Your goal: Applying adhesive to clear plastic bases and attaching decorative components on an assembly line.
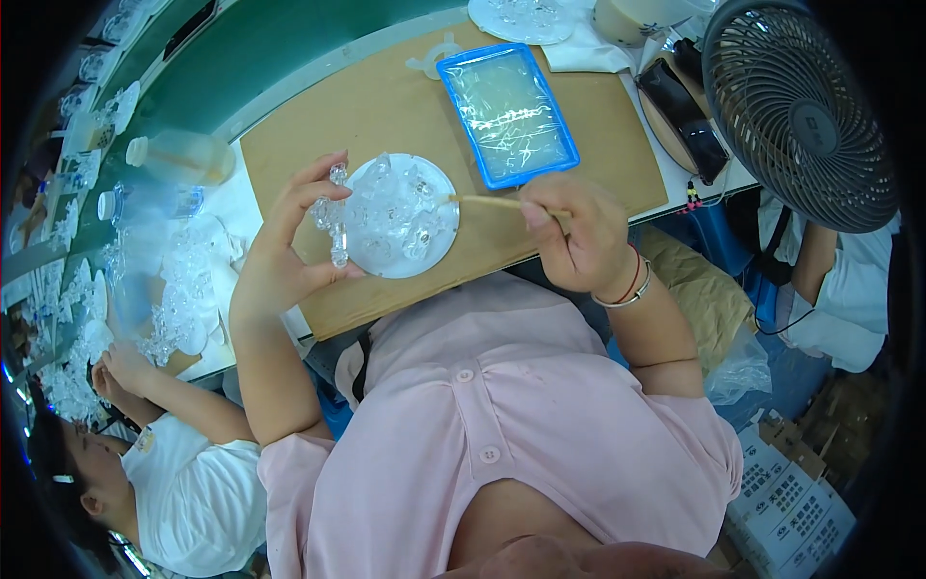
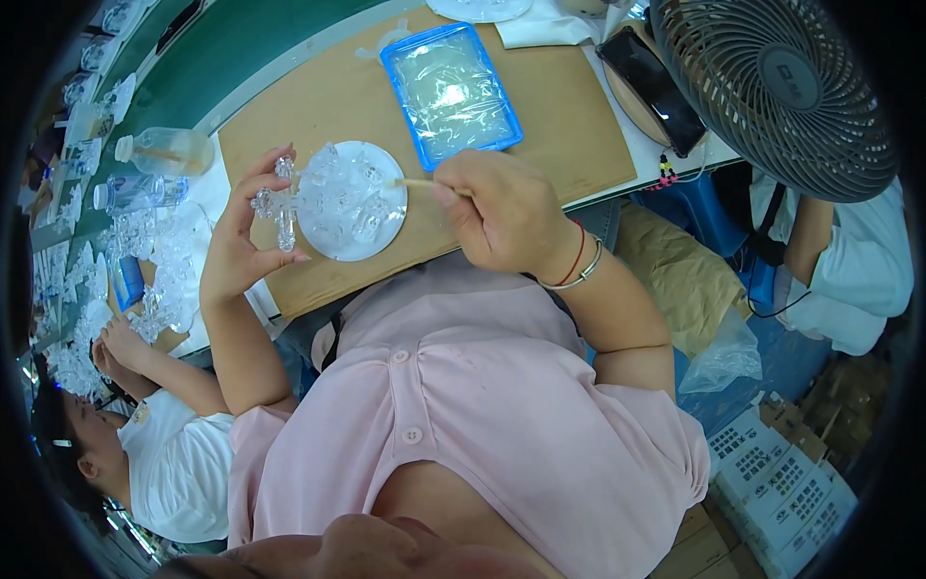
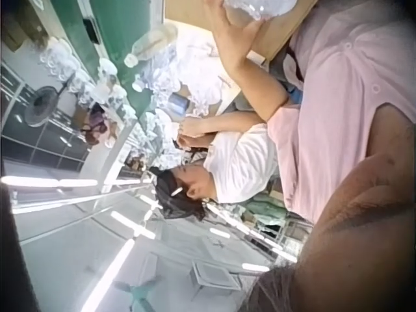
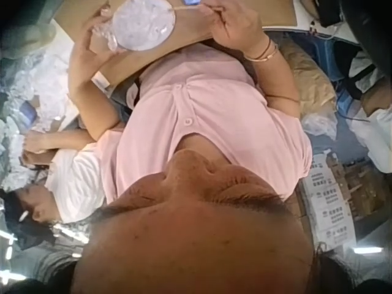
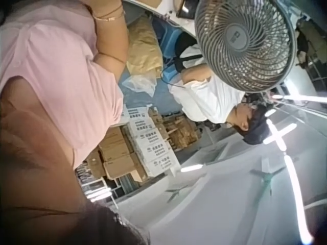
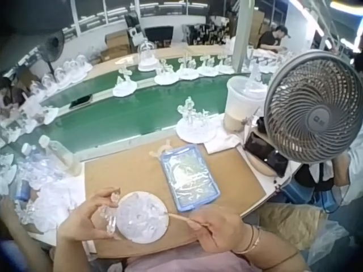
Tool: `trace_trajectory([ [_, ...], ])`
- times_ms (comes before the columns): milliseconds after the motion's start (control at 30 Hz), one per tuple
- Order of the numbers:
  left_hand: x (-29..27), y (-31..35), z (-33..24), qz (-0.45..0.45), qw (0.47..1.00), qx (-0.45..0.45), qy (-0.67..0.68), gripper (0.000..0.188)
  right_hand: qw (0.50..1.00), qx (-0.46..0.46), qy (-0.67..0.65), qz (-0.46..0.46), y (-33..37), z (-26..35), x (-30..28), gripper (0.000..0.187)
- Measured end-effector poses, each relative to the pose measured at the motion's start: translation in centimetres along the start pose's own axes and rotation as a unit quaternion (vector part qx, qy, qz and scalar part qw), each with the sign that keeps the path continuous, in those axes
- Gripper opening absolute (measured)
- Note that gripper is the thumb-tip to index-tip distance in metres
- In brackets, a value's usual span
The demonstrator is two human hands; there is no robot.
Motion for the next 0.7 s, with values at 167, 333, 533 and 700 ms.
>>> trace_trajectory([
  [167, 1.2, 0.8, -0.8, -0.062, 0.997, -0.002, -0.042, 0.069, 0.999, -0.013, 0.039, 0.023, 1.1, 0.4, -0.1, 0.008],
  [333, 2.1, 1.4, -1.5, -0.110, 0.990, -0.023, -0.085, 0.072, 0.998, -0.006, 0.011, 0.060, 2.1, 1.9, 0.3, 0.008],
  [533, 1.8, 1.3, -2.5, -0.091, 0.995, -0.011, -0.049, 0.077, 0.999, -0.015, 0.035, 0.015, 0.9, 1.0, 0.3, 0.005],
  [700, 2.1, 2.0, -1.8, -0.117, 0.991, -0.012, -0.057, 0.075, 0.997, 0.012, 0.072, -0.016, 0.8, 0.9, 0.2, 0.006],
])
Point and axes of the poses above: each hand's wrist, its own y-axis away from the middle knuckle, its own x-axis out of the palm, z = x × y, the point moved 4 cm from there along -y, towards the middle knuckle, and after that the axes turned 12 degrees about x, right-handed, at the moved point
